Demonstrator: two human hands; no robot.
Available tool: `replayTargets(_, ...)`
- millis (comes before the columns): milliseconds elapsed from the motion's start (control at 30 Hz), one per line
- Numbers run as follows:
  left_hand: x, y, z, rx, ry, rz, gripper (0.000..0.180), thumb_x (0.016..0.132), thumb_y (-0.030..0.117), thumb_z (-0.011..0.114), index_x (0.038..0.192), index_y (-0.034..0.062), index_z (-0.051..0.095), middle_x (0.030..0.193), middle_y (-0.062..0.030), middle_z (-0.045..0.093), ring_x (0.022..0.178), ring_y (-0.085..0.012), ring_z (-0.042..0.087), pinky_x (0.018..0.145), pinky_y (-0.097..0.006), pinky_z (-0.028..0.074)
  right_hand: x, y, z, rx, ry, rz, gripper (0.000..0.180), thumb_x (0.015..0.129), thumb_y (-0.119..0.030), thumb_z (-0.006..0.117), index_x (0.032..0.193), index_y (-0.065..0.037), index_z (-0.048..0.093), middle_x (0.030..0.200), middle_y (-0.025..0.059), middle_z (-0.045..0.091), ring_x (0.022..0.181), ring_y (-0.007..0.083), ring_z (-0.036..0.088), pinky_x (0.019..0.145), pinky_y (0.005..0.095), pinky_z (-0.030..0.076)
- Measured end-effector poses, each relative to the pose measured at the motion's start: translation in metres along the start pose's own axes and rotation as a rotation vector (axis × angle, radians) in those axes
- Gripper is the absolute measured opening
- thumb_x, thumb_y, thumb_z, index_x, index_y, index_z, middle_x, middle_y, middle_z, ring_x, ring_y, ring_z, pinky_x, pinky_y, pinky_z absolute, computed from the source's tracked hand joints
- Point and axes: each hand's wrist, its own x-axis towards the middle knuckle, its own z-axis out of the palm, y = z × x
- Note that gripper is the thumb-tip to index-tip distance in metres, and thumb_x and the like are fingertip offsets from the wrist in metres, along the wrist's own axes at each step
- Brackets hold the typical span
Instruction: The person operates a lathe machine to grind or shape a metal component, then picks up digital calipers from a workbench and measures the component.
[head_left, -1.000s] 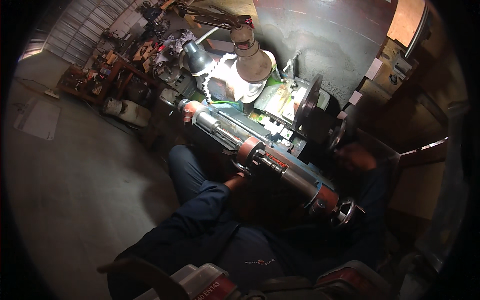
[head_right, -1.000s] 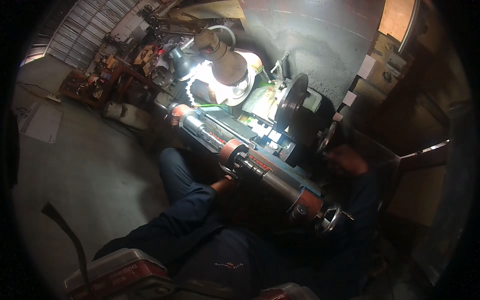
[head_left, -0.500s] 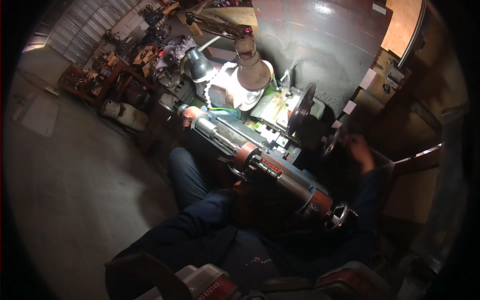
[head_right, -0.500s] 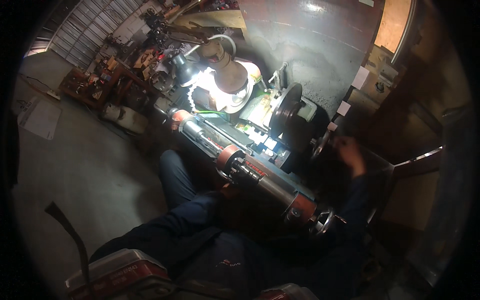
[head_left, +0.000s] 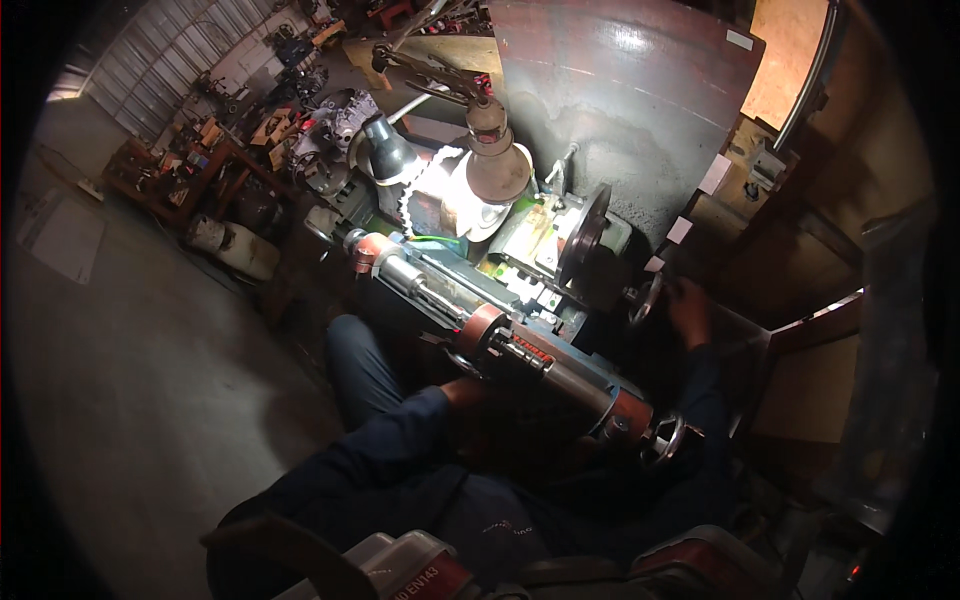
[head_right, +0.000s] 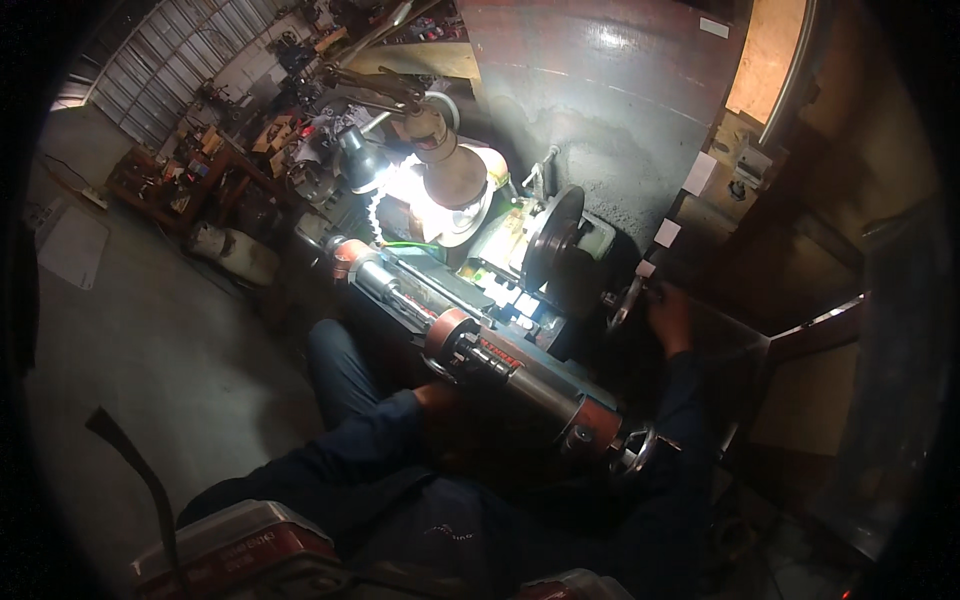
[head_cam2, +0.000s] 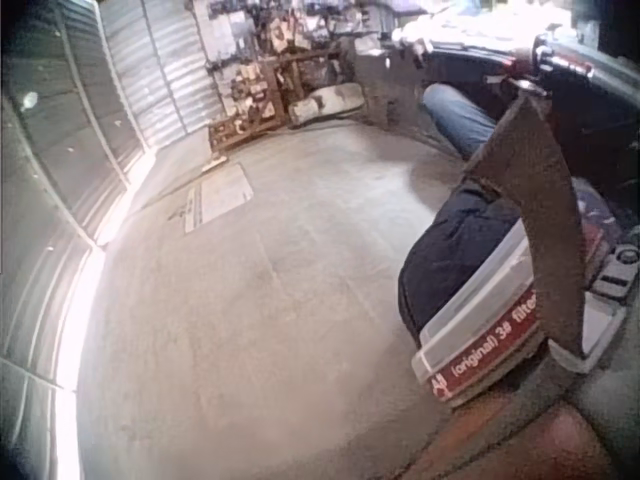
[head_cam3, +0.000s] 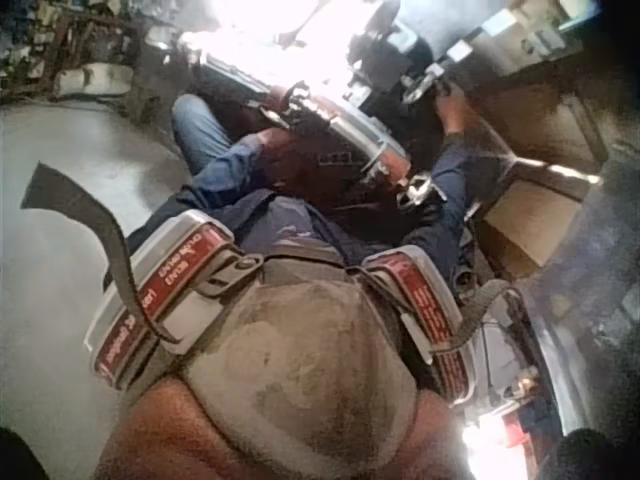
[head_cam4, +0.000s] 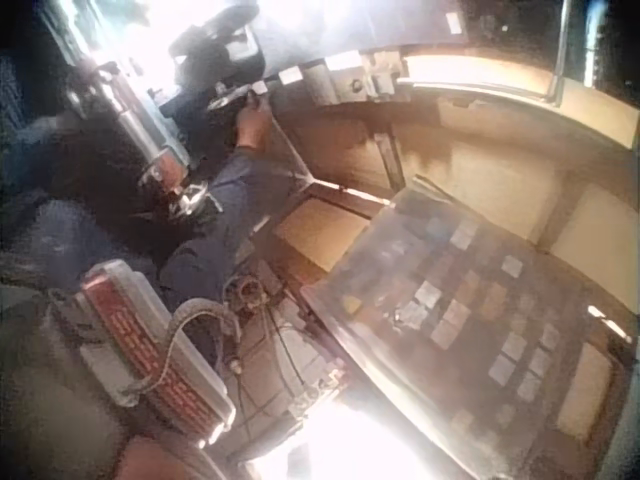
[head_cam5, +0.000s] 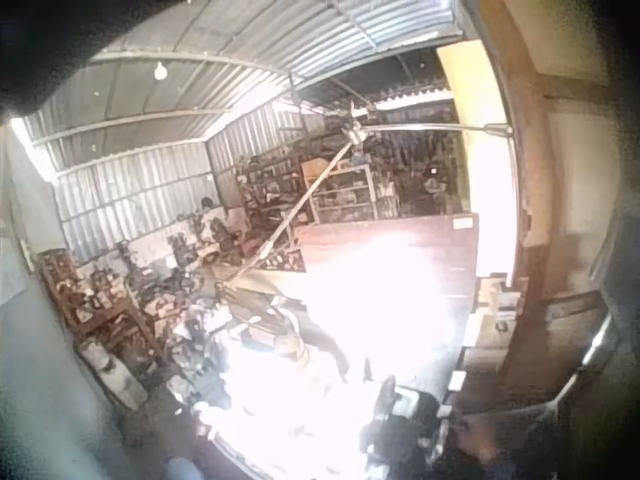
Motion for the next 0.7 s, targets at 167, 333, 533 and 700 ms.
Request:
replayTargets(167,-0.034,-0.004,-0.043,0.135,0.573,0.056,0.023,0.089,0.021,0.051,0.099,0.0049,0.065,0.1,-0.0162,0.065,0.093,-0.0307,0.063,0.085,-0.044,0.05,-0.021,-0.014,-0.052,0.582,-1.134,0.577,0.025,0.094,-0.024,0.056,0.097,-0.003,0.069,0.079,0.0087,0.069,0.061,0.0163,0.063,0.056,0.0337,0.051)
replayTargets(333,0.002,-0.005,-0.039,0.303,0.714,-0.34,0.024,0.09,0.021,0.051,0.099,0.0041,0.065,0.1,-0.0168,0.066,0.093,-0.031,0.064,0.084,-0.042,0.05,-0.025,0.032,0.018,0.026,-0.038,-0.026,0.031,0.096,-0.026,0.055,0.101,0.002,0.066,0.079,0.0095,0.066,0.062,0.017,0.062,0.055,0.0312,0.048)
replayTargets(533,-0.001,-0.038,-0.056,0.276,0.404,-0.413,0.025,0.091,0.021,0.051,0.1,0.0031,0.066,0.1,-0.0175,0.067,0.092,-0.0312,0.064,0.084,-0.041,0.051,0.014,-0.018,-0.045,0.646,-0.4,0.504,0.028,0.093,-0.026,0.061,0.098,0.0,0.068,0.07,0.0048,0.064,0.054,0.0121,0.055,0.046,0.0303,0.042)
replayTargets(700,-0.02,0.017,-0.024,-0.333,0.441,0.16,0.026,0.092,0.02,0.05,0.101,0.0023,0.066,0.1,-0.018,0.067,0.092,-0.0315,0.065,0.083,-0.04,0.051,-0.001,-0.037,-0.069,0.65,-0.975,0.53,0.023,0.092,-0.021,0.062,0.098,0.0,0.07,0.072,0.0075,0.067,0.056,0.0124,0.059,0.048,0.0296,0.045)
